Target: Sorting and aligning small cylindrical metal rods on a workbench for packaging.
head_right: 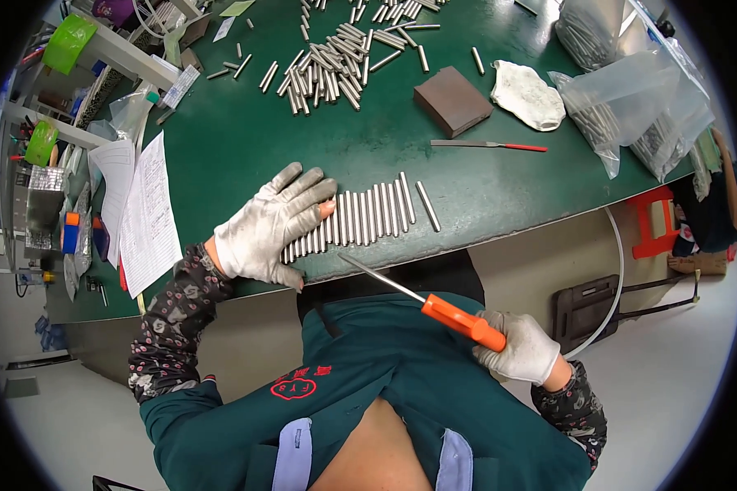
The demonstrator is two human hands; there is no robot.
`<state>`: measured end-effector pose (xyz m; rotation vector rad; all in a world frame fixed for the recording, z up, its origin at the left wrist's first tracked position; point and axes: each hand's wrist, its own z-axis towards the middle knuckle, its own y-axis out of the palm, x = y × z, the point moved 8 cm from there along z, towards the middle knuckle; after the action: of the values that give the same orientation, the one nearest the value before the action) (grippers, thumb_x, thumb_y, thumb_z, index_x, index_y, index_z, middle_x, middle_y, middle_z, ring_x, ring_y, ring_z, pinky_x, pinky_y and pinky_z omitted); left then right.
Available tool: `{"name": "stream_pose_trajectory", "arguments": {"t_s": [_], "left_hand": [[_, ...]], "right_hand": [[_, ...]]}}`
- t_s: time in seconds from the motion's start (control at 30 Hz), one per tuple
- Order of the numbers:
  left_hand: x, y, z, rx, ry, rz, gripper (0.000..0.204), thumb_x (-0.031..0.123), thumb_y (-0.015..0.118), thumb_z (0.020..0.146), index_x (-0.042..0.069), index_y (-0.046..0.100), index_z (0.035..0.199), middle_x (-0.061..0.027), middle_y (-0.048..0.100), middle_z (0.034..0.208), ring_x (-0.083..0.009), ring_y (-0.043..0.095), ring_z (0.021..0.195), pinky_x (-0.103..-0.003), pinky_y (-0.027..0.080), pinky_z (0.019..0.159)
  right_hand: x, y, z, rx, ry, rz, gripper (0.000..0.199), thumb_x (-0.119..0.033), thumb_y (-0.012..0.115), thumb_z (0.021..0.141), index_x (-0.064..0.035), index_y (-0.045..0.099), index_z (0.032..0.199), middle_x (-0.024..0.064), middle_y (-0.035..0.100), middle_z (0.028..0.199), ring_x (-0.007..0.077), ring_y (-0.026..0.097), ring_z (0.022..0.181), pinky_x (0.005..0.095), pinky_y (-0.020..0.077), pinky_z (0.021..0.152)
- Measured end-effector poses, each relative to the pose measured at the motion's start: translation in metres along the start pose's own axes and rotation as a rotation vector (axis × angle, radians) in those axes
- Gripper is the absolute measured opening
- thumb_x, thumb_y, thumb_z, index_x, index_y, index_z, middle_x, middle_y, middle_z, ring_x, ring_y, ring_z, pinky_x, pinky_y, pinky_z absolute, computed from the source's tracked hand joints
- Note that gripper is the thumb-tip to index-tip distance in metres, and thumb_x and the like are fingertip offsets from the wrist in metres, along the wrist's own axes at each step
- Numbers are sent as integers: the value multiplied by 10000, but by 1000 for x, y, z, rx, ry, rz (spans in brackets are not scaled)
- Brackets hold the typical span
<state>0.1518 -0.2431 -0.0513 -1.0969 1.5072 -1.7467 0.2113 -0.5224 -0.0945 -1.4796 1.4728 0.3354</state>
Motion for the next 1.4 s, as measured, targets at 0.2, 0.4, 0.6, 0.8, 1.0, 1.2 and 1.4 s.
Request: {"name": "stream_pose_trajectory", "arguments": {"t_s": [0.2,0.4,0.6,0.8,1.0,1.2,1.4], "left_hand": [[2,2,0,0,-21,36,1057,820,389,656,30,309,1354,-206,344,1373,-382,307,1288,-524,160,1074],[4,2,-1,25,2,26,1053,810,405,660,12,316,1342,-220,348,1363,-387,313,1283,-527,171,1070],[4,-1,1,60,7,-12,1047,808,407,663,9,323,1335,-229,347,1358,-392,318,1278,-523,174,1072],[4,0,3,71,24,-6,1041,804,409,665,-1,337,1321,-234,350,1354,-393,330,1268,-517,183,1072],[4,-2,-3,70,11,-28,1017,797,380,696,17,316,1346,-234,330,1372,-384,302,1290,-510,167,1079],[-9,-30,-46,259,-139,0,1087,757,517,630,81,197,1419,-193,284,1419,-376,260,1317,-507,124,1089],[-3,-2,-56,88,-278,-28,1075,555,705,551,52,258,1388,-204,316,1390,-379,281,1306,-515,155,1087]], "right_hand": [[4,0,6,9,6,-50,203,-117,659,689,-20,579,847,159,576,698,295,561,609,339,463,610],[-11,6,12,-27,29,-42,197,-102,661,679,-16,582,838,153,569,698,311,555,610,349,461,608],[-19,3,17,-7,-4,-20,185,-109,631,700,-29,581,859,143,564,689,304,549,603,347,458,597],[-25,15,22,-105,-19,-55,218,-118,632,707,-40,577,903,141,568,694,305,553,611,349,461,603],[-27,10,23,-65,1,-57,273,-122,643,703,-43,586,958,151,588,719,315,573,646,348,474,638],[-35,13,23,-87,-26,-19,267,-121,645,699,-26,581,940,154,598,794,326,586,684,355,474,648],[-39,20,36,-112,-20,-40,214,-108,647,702,-33,568,886,156,578,751,332,576,671,361,472,637]]}}
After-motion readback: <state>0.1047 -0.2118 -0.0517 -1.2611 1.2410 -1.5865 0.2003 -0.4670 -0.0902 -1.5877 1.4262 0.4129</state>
